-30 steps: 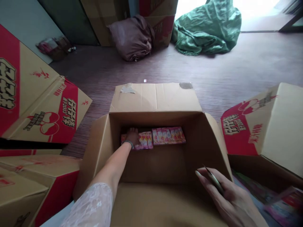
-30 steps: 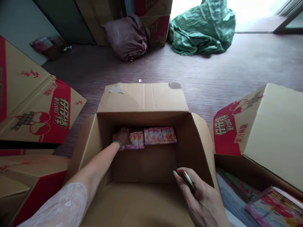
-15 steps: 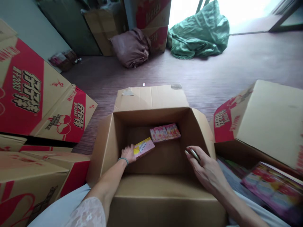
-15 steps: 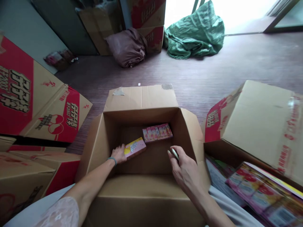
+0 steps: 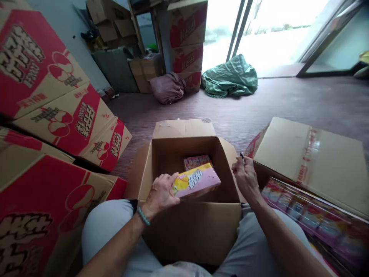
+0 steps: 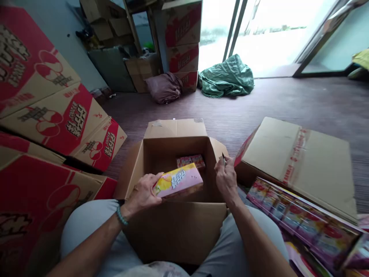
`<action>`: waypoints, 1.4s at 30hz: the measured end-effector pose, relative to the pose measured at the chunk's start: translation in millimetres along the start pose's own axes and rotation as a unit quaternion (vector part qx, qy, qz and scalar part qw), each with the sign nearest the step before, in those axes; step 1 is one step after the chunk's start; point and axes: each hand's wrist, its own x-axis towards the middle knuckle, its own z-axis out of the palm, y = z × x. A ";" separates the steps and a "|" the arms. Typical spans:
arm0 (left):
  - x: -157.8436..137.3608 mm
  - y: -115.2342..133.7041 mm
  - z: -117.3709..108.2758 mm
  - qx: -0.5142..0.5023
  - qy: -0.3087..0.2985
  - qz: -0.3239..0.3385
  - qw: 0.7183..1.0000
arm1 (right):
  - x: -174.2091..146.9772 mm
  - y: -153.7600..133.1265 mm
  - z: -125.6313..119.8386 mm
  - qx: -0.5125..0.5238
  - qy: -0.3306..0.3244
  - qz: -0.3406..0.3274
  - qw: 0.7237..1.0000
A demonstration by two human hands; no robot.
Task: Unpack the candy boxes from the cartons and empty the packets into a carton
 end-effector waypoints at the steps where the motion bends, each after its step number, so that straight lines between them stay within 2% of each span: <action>1: -12.0 5.5 4.2 -0.001 0.011 0.004 1.000 | -9.8 -5.0 -5.5 -0.027 -0.012 -0.019 0.999; 3: -30.6 9.6 15.4 -0.006 0.047 0.004 0.999 | -33.7 -19.5 -11.7 -0.106 -0.076 -0.102 0.986; 4: -37.4 8.5 21.0 -0.014 0.071 0.000 0.997 | -46.9 -28.6 -11.8 -0.152 -0.126 -0.154 0.968; 6: -46.7 2.1 30.8 -0.046 0.115 -0.012 0.992 | -72.5 -49.5 -5.8 -0.249 -0.237 -0.247 0.906; 9: -55.0 -10.2 41.2 -0.109 0.157 -0.010 0.982 | -99.9 -81.8 15.0 -0.377 -0.357 -0.320 0.793; 12: -62.1 -16.9 49.3 -0.127 0.198 0.017 0.972 | -111.8 -109.0 39.5 -0.431 -0.405 -0.361 0.721; 18: -72.8 -18.4 59.3 -0.131 0.221 0.062 0.964 | -125.0 -141.4 67.0 -0.460 -0.458 -0.422 0.633; 25: -70.3 -18.8 59.4 -0.185 0.203 0.049 0.960 | -134.9 -154.8 67.3 -0.502 -0.475 -0.399 0.602; 29: -70.3 -19.4 60.3 -0.187 0.206 0.060 0.959 | -140.4 -155.2 75.8 -0.527 -0.471 -0.391 0.589; 35: -68.7 -20.0 63.6 -0.171 0.185 0.055 0.966 | -143.0 -151.0 87.7 -0.539 -0.463 -0.371 0.598; 38: -69.1 -19.6 64.5 -0.160 0.175 0.054 0.970 | -134.7 -143.9 77.6 -0.539 -0.460 -0.361 0.605; 42: -70.6 -20.0 62.4 -0.159 0.164 0.066 0.971 | -105.0 -119.2 46.1 -0.574 -0.423 -0.328 0.619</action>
